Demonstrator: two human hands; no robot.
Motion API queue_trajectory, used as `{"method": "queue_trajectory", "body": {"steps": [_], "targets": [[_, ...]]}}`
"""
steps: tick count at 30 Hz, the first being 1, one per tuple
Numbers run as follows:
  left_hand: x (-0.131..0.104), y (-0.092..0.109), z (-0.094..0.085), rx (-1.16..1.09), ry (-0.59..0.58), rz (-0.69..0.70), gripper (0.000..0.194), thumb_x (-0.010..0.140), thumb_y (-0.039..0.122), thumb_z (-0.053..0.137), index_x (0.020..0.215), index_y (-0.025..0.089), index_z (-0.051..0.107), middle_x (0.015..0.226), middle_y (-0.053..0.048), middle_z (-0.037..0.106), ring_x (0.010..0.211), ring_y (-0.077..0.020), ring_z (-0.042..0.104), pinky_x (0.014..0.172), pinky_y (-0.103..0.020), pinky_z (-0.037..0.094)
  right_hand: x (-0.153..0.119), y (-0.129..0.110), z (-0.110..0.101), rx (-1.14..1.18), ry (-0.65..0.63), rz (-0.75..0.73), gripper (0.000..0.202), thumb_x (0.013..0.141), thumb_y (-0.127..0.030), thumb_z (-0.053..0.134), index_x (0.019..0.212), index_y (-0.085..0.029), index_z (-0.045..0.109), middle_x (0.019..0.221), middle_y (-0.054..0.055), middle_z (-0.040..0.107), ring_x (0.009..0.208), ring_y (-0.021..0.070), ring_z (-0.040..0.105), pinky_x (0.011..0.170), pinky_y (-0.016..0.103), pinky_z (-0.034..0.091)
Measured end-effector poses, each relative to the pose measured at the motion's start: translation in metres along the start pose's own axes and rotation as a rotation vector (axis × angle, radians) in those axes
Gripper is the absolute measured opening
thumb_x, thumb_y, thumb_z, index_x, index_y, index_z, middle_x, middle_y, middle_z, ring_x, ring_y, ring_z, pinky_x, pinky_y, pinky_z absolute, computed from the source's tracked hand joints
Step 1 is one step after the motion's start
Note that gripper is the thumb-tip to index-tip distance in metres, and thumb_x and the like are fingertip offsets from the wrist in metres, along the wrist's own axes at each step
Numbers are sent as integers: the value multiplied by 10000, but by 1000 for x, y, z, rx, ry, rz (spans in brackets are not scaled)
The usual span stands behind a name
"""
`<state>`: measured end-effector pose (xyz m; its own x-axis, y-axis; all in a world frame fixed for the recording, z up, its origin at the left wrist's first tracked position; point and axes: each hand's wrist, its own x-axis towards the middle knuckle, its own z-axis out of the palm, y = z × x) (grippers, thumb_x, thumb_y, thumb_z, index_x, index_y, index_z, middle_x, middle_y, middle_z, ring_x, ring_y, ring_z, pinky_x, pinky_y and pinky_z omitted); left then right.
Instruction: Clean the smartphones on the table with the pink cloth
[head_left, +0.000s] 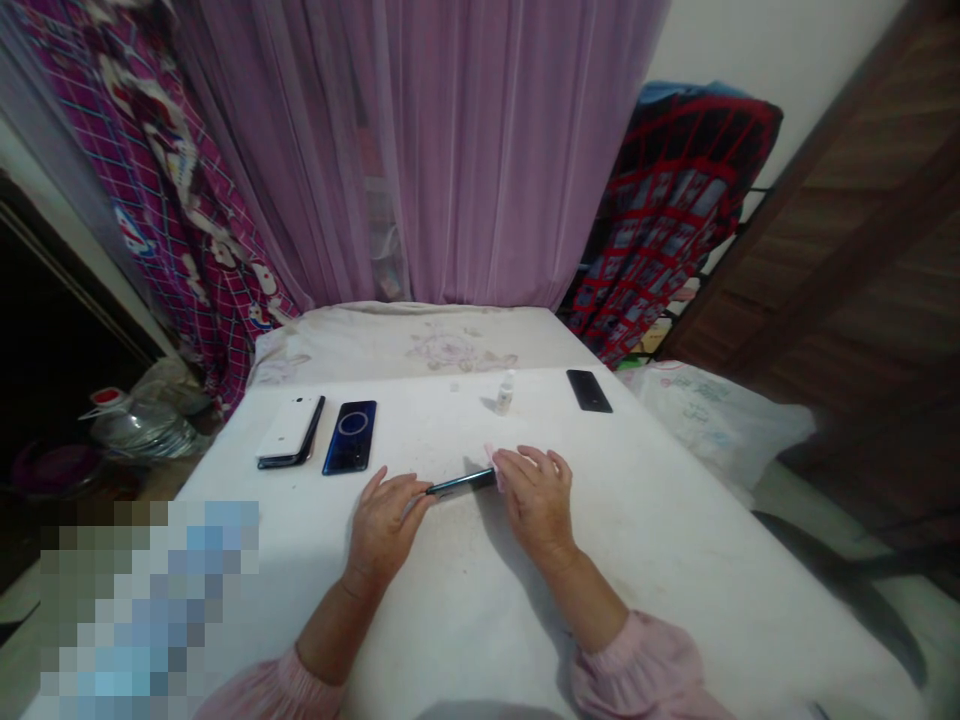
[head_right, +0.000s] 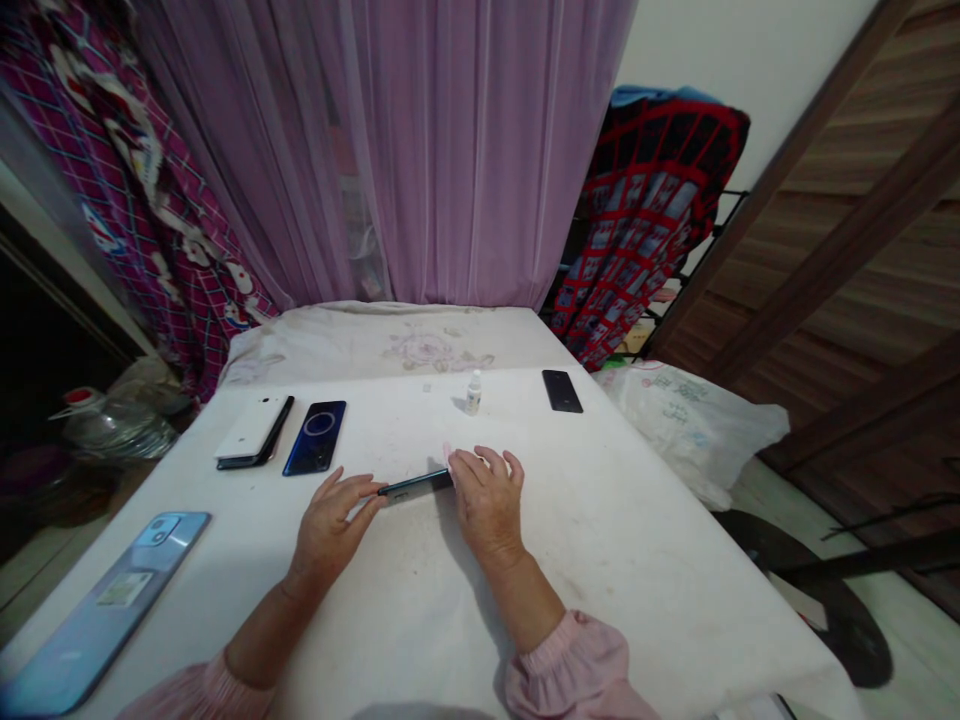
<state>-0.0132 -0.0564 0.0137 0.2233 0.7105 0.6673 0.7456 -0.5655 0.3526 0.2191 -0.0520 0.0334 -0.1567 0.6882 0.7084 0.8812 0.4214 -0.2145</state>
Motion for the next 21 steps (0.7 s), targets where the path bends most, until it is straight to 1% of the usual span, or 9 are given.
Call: {"method": "queue_trajectory", "body": {"steps": [3,6,12,16,18,21], "targets": [[4,5,-6,28,5,-3,139,926,314,548,906,252,671,827,-9,737,810,-206,670,971,-474,444,2,-20,5,28,-31,-49,232,935,-199,530,1122,-279,640,1048,6,730,1052,221,556,1003,434,231],[8,12,-11,55,-1,3,146,929,304,543,891,246,672,799,-16,716,766,-202,639,941,-456,444,3,-39,11,50,-49,-93,224,938,-203,530,1117,-277,644,1051,9,727,1049,220,561,1010,436,227],[10,15,-13,115,-6,-20,136,912,279,543,871,243,668,777,-18,688,774,-209,620,979,-477,407,3,-60,22,53,-81,-158,206,930,-222,553,1102,-275,652,1041,18,715,1061,209,562,1042,438,218],[11,14,-12,106,-26,-47,141,907,263,535,843,243,659,768,-13,680,776,-207,620,991,-479,394,6,-62,24,63,-75,-178,200,938,-231,549,1107,-272,649,1038,10,718,1058,204,562,1049,441,207],[11,14,-12,93,-43,-54,127,908,271,544,863,246,661,772,-10,680,784,-209,622,996,-484,388,7,-57,21,60,-68,-190,205,938,-235,556,1117,-278,647,1026,4,722,1053,206,564,1048,445,205],[12,14,-12,77,-50,-62,119,909,299,558,876,256,664,762,-6,679,775,-207,621,994,-485,389,8,-44,14,44,-60,-185,206,928,-218,574,1104,-287,655,1003,-6,725,1045,211,566,1046,450,202]]}}
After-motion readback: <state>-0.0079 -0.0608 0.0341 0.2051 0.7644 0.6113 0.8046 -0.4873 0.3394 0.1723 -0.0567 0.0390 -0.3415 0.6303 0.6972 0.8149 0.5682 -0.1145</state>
